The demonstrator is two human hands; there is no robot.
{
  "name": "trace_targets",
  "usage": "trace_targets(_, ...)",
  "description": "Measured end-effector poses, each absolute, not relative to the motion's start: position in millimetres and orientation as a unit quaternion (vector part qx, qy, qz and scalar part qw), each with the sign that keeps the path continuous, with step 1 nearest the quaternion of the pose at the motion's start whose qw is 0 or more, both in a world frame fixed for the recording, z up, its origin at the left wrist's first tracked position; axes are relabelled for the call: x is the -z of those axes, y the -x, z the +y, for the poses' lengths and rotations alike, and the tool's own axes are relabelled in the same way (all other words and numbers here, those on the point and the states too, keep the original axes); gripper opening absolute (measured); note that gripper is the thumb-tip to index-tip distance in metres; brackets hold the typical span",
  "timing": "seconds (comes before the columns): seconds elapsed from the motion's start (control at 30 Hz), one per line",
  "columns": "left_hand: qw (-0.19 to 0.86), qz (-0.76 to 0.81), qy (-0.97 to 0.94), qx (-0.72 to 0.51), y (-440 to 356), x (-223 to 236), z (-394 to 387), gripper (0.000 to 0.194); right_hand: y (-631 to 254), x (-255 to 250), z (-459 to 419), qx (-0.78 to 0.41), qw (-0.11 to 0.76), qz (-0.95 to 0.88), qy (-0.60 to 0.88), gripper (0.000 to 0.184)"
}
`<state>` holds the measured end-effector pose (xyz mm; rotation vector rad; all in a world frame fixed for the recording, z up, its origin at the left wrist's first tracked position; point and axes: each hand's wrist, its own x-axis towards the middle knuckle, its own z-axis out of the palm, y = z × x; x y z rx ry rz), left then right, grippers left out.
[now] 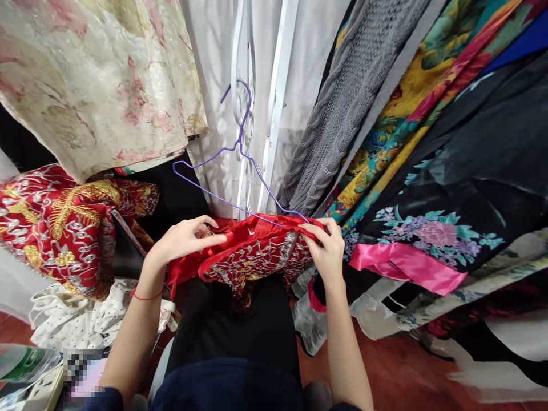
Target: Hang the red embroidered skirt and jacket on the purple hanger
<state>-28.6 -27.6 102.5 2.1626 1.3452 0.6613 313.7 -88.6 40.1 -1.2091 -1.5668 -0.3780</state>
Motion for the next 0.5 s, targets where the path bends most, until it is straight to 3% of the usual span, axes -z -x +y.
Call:
trace_targets(0.23,0.208,0.405,-0.89,-0.042,-8.9,-74.0,-39.0,0.117,-295.1,-32.1,-123.0,0.131,0.553,-0.655,0.499,0.02)
trace_targets(0.5,0.263,0.384,-0.882,-0.079,-45.9,-66.5,-94.5,0.116,-263.6,-11.4,-155.6,0.145,0.561,-0.635,0.51,0.024)
